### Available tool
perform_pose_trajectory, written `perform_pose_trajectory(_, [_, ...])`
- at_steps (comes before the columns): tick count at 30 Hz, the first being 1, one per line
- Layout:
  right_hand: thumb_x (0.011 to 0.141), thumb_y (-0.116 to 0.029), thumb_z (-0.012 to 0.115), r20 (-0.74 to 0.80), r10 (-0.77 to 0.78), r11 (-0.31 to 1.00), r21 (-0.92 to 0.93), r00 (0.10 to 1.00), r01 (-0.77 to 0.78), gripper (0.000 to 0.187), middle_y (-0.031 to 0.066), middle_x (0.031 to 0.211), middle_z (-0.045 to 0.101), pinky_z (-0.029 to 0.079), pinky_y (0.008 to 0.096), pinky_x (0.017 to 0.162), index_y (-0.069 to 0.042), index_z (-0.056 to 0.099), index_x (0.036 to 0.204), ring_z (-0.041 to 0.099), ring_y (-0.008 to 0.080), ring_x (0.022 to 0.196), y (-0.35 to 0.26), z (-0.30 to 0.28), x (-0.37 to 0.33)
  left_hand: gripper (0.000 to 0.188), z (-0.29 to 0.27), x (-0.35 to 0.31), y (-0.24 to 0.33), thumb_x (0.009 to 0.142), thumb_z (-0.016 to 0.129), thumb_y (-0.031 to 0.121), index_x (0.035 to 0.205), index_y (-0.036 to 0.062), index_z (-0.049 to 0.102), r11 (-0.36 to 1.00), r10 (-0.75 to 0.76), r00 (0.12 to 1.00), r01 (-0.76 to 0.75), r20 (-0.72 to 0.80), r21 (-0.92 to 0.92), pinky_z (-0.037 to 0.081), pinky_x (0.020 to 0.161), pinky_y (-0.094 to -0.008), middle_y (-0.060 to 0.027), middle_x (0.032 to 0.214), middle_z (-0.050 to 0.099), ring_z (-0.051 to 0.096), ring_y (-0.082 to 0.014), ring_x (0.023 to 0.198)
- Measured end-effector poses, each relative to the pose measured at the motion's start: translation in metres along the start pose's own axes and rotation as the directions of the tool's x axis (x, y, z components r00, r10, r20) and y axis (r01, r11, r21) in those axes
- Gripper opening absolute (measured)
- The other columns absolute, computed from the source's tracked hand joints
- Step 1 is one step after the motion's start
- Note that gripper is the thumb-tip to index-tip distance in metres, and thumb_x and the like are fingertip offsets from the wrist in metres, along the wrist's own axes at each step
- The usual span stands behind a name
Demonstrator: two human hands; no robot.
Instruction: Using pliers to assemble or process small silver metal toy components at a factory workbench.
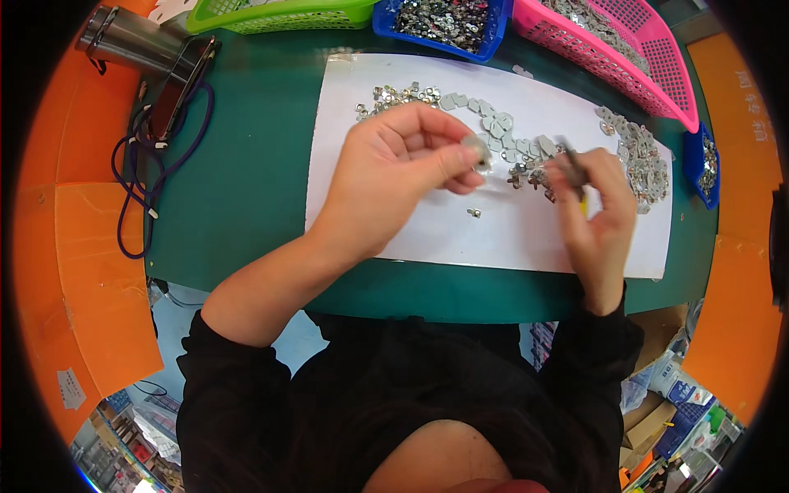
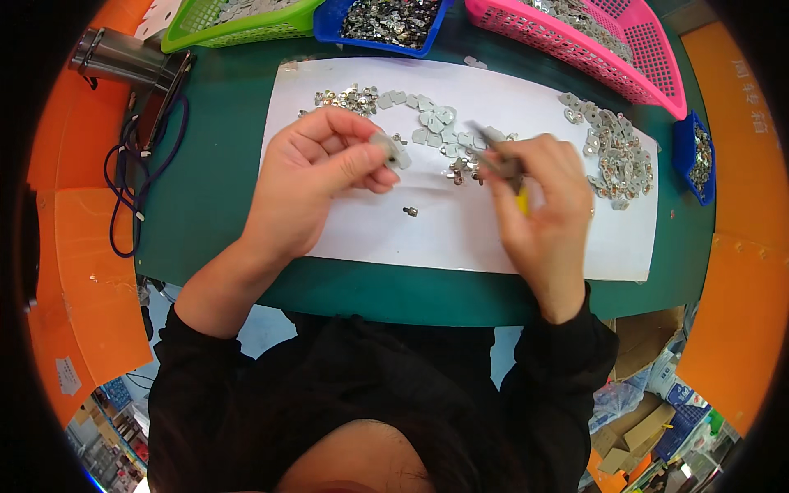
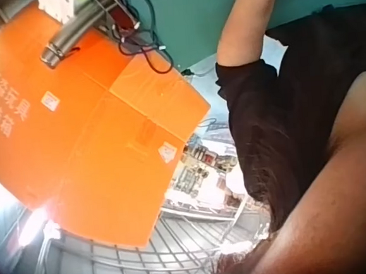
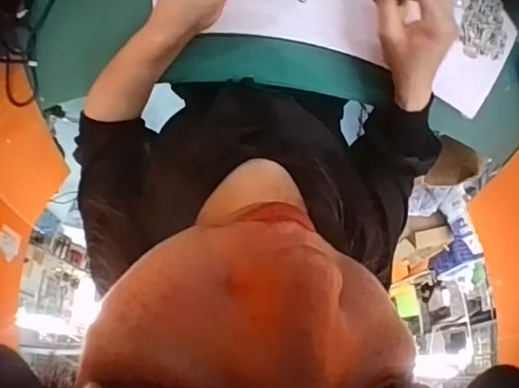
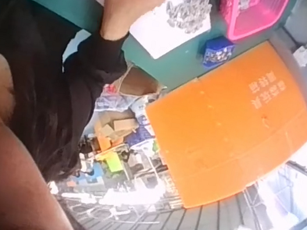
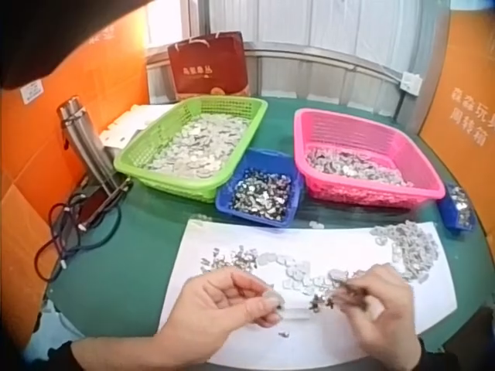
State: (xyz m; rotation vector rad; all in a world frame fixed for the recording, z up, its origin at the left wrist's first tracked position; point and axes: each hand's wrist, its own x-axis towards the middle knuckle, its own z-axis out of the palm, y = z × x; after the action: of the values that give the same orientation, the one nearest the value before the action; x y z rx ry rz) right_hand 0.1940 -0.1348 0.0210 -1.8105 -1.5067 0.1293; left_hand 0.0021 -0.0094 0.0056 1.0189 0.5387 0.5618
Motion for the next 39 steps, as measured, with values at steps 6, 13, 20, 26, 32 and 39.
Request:
perform_pose_trajectory(6, [0.072,-0.001,0.074,0.089,-0.066,0.99,-0.119,0.994,0.077,0.018,0.0075,0.076,0.056,0.04,0.0312,0.065,-0.002,0.065,0.088,0.051,0.022,0.072,-0.006,0.005,-0.004,0.015,-0.003,-0.002,0.0,0.092,0.065,0.007,0.104,0.0013,0.06,0.994,-0.012,1.0,0.01,-0.022,-0.11,0.056,0.072,-0.0298,-0.0085,0.089,0.068,0.069,-0.0168,0.079])
perform_pose_trajectory(13, [0.073,0.001,0.072,0.107,-0.077,0.988,-0.123,0.991,0.09,0.016,0.0077,0.078,0.057,0.04,0.0311,0.067,-0.001,0.065,0.087,0.052,0.0224,0.074,-0.008,0.004,-0.005,0.014,0.001,-0.002,0.001,0.091,0.066,0.006,0.102,-0.0004,0.061,0.996,-0.072,0.997,0.073,0.021,-0.059,0.057,0.072,-0.029,-0.01,0.089,0.069,0.069,-0.0165,0.077])
perform_pose_trajectory(20, [0.08,0.001,0.069,0.113,0.046,0.98,0.189,0.993,-0.067,0.008,0.006,0.08,0.057,0.039,0.0254,0.069,0.002,0.065,0.087,0.052,0.0147,0.076,-0.029,0.003,-0.003,0.014,0.009,-0.01,0.001,0.088,0.068,0.001,0.1,-0.0021,0.061,0.989,-0.146,0.98,0.147,0.137,0.008,0.057,0.072,-0.0271,-0.0098,0.087,0.068,0.069,-0.0158,0.078])
perform_pose_trajectory(26, [0.081,0.002,0.068,0.166,0.103,0.959,0.246,0.981,-0.142,0.006,0.0052,0.082,0.057,0.039,0.0244,0.07,0.001,0.065,0.087,0.051,0.0129,0.077,-0.031,0.0,-0.005,0.017,0.012,-0.01,0.003,0.087,0.068,-0.002,0.103,-0.0024,0.061,0.992,-0.124,0.982,0.123,0.14,0.014,0.057,0.072,-0.0261,-0.0094,0.089,0.068,0.069,-0.0156,0.079])
perform_pose_trajectory(32, [0.076,-0.001,0.073,0.207,0.128,0.912,0.359,0.97,-0.197,0.011,0.0061,0.075,0.061,0.041,0.0269,0.067,0.0,0.068,0.086,0.053,0.015,0.069,-0.026,-0.001,-0.003,0.027,0.013,-0.012,0.007,0.086,0.067,-0.005,0.112,-0.004,0.06,0.99,-0.122,0.982,0.11,0.145,0.088,0.058,0.078,-0.0275,-0.0093,0.093,0.067,0.068,-0.015,0.085])
perform_pose_trajectory(39, [0.081,-0.005,0.072,0.297,0.177,0.832,0.465,0.938,-0.304,0.008,0.006,0.078,0.064,0.042,0.026,0.068,0.0,0.069,0.086,0.055,0.0134,0.072,-0.027,-0.003,-0.002,0.033,0.012,-0.013,0.003,0.085,0.067,-0.006,0.117,-0.0053,0.06,0.99,-0.088,0.978,0.065,0.188,0.125,0.059,0.08,-0.0283,-0.0103,0.094,0.066,0.068,-0.0153,0.087])
